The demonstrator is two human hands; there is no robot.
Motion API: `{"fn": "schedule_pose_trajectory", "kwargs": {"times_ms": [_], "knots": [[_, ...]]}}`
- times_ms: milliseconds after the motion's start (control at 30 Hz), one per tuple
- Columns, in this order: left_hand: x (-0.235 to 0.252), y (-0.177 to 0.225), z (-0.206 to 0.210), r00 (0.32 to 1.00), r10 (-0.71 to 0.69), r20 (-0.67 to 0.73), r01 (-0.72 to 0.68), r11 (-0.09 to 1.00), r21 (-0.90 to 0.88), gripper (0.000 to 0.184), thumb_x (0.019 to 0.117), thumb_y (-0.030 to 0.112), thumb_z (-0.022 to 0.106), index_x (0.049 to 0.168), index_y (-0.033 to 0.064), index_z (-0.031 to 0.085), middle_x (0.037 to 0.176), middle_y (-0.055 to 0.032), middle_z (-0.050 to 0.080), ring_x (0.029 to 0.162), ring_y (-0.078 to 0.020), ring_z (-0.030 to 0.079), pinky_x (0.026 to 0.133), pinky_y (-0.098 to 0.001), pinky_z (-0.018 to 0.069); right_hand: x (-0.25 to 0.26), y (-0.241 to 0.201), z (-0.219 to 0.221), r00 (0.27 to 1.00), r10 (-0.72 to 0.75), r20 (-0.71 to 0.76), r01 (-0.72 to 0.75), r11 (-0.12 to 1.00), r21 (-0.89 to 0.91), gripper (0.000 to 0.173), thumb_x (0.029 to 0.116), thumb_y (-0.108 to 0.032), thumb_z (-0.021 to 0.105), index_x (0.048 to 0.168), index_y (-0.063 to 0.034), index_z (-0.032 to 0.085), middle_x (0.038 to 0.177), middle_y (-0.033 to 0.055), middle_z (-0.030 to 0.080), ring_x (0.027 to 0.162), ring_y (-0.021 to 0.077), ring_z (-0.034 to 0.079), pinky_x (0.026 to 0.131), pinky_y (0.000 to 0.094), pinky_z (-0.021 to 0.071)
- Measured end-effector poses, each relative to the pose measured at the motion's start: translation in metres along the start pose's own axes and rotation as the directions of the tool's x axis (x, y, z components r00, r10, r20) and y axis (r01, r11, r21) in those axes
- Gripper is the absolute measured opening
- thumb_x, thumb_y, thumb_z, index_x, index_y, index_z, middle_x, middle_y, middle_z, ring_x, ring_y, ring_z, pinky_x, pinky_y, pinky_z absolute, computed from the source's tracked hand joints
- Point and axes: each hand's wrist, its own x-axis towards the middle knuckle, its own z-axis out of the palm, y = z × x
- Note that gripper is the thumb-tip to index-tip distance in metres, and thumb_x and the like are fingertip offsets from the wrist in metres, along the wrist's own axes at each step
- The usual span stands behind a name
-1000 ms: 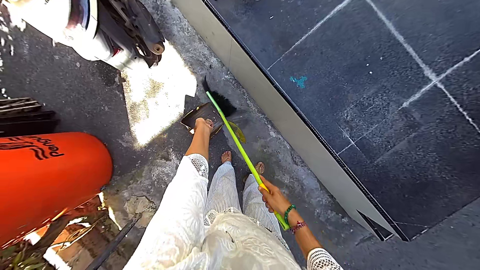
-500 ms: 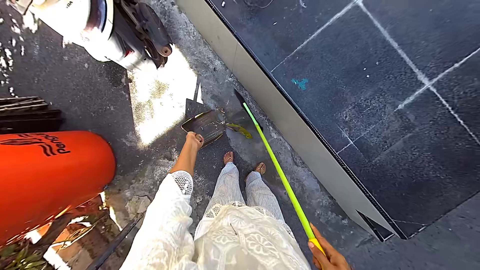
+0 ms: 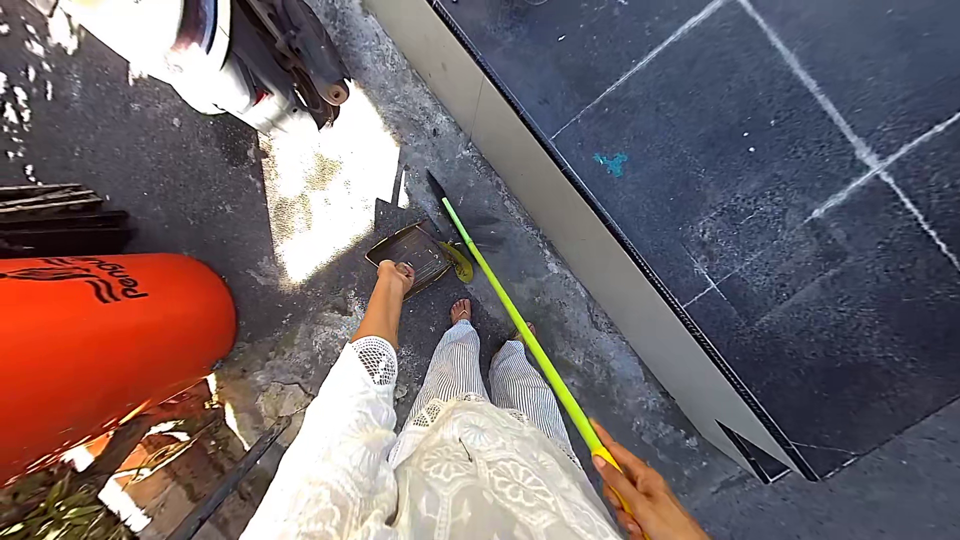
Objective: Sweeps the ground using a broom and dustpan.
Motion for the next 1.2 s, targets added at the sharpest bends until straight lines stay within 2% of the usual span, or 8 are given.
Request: {"fn": "schedule_pose_trajectory", "kwargs": {"times_ms": [133, 200, 267, 400, 567, 733, 1000, 1200], "knots": [[0.003, 0.002, 0.006, 1.000, -0.019, 0.014, 0.020, 0.998, -0.063, 0.028, 0.1059, 0.034, 0.032, 0.085, 0.0177, 0.039, 0.063, 0.0011, 0.038, 0.048, -0.0100, 0.039, 0.046, -0.0235, 0.0367, 0.050, -0.033, -0.014, 0.970, -0.213, -0.117, 0.118, 0.833, -0.541, 0.061, 0.1074, -0.033, 0.051, 0.164, -0.0267, 0.030, 0.085, 0.0155, 0.066, 0.056, 0.0261, 0.059, 0.056, 0.0485, 0.0541], [0.011, 0.002, 0.016, 1.000, -0.016, 0.010, 0.017, 0.995, -0.094, 0.030, 0.1067, 0.037, 0.031, 0.085, 0.0175, 0.041, 0.063, 0.0010, 0.039, 0.048, -0.0100, 0.039, 0.046, -0.0238, 0.0367, 0.103, -0.063, -0.007, 0.956, -0.271, -0.116, 0.125, 0.729, -0.673, 0.061, 0.1085, -0.031, 0.050, 0.165, -0.0238, 0.028, 0.100, 0.0253, 0.071, 0.076, 0.0393, 0.068, 0.076, 0.0605, 0.0549], [0.015, 0.005, 0.024, 1.000, -0.007, 0.012, 0.008, 0.994, -0.108, 0.031, 0.1069, 0.036, 0.030, 0.085, 0.0177, 0.040, 0.063, 0.0013, 0.039, 0.049, -0.0099, 0.039, 0.046, -0.0237, 0.0359, 0.155, -0.084, 0.006, 0.970, -0.229, -0.082, 0.106, 0.701, -0.706, 0.061, 0.1102, -0.030, 0.047, 0.166, -0.0214, 0.023, 0.111, 0.0280, 0.070, 0.087, 0.0429, 0.070, 0.085, 0.0611, 0.0535], [0.019, 0.016, 0.034, 1.000, -0.008, 0.017, 0.010, 0.991, -0.132, 0.035, 0.1071, 0.037, 0.028, 0.080, 0.0173, 0.040, 0.060, 0.0019, 0.039, 0.047, -0.0094, 0.039, 0.047, -0.0230, 0.0364, 0.195, -0.092, 0.018, 0.999, -0.044, 0.025, 0.050, 0.809, -0.586, 0.061, 0.1110, -0.032, 0.045, 0.166, -0.0240, 0.020, 0.102, 0.0212, 0.064, 0.065, 0.0278, 0.061, 0.062, 0.0454, 0.0551], [0.026, 0.016, 0.029, 1.000, -0.011, 0.010, 0.012, 0.991, -0.136, 0.034, 0.1067, 0.036, 0.029, 0.081, 0.0177, 0.040, 0.061, 0.0020, 0.038, 0.048, -0.0099, 0.039, 0.047, -0.0239, 0.0368, 0.093, -0.081, -0.008, 0.994, 0.064, 0.089, -0.031, 0.943, -0.332, 0.058, 0.1095, -0.029, 0.050, 0.164, -0.0275, 0.029, 0.076, 0.0066, 0.056, 0.049, 0.0148, 0.049, 0.044, 0.0312, 0.0456], [0.032, 0.015, 0.017, 0.999, -0.040, 0.001, 0.040, 0.989, -0.144, 0.030, 0.1072, 0.036, 0.030, 0.087, 0.0168, 0.043, 0.066, 0.0009, 0.041, 0.050, -0.0098, 0.040, 0.048, -0.0230, 0.0380, 0.035, -0.055, -0.017, 0.999, -0.035, -0.029, 0.021, 0.923, -0.385, 0.061, 0.1078, -0.028, 0.049, 0.165, -0.0283, 0.028, 0.076, 0.0062, 0.056, 0.046, 0.0151, 0.047, 0.041, 0.0329, 0.0444], [0.027, 0.004, 0.015, 0.998, -0.060, -0.022, 0.057, 0.990, -0.129, 0.029, 0.1064, 0.035, 0.032, 0.086, 0.0168, 0.041, 0.063, 0.0007, 0.040, 0.048, -0.0102, 0.039, 0.046, -0.0241, 0.0372, 0.126, -0.039, 0.056, 0.992, 0.108, 0.062, -0.097, 0.982, -0.159, 0.060, 0.1111, -0.027, 0.046, 0.166, -0.0229, 0.021, 0.071, 0.0047, 0.051, 0.045, 0.0135, 0.047, 0.042, 0.0293, 0.0454], [0.031, 0.000, 0.002, 0.999, -0.055, -0.003, 0.054, 0.994, -0.100, 0.031, 0.1067, 0.038, 0.029, 0.087, 0.0168, 0.041, 0.065, 0.0000, 0.042, 0.049, -0.0106, 0.041, 0.047, -0.0242, 0.0380, 0.031, -0.039, 0.017, 0.992, 0.078, 0.101, -0.061, 0.986, -0.155, 0.059, 0.1089, -0.027, 0.047, 0.164, -0.0267, 0.027, 0.070, 0.0034, 0.051, 0.045, 0.0131, 0.046, 0.040, 0.0288, 0.0429]]}}
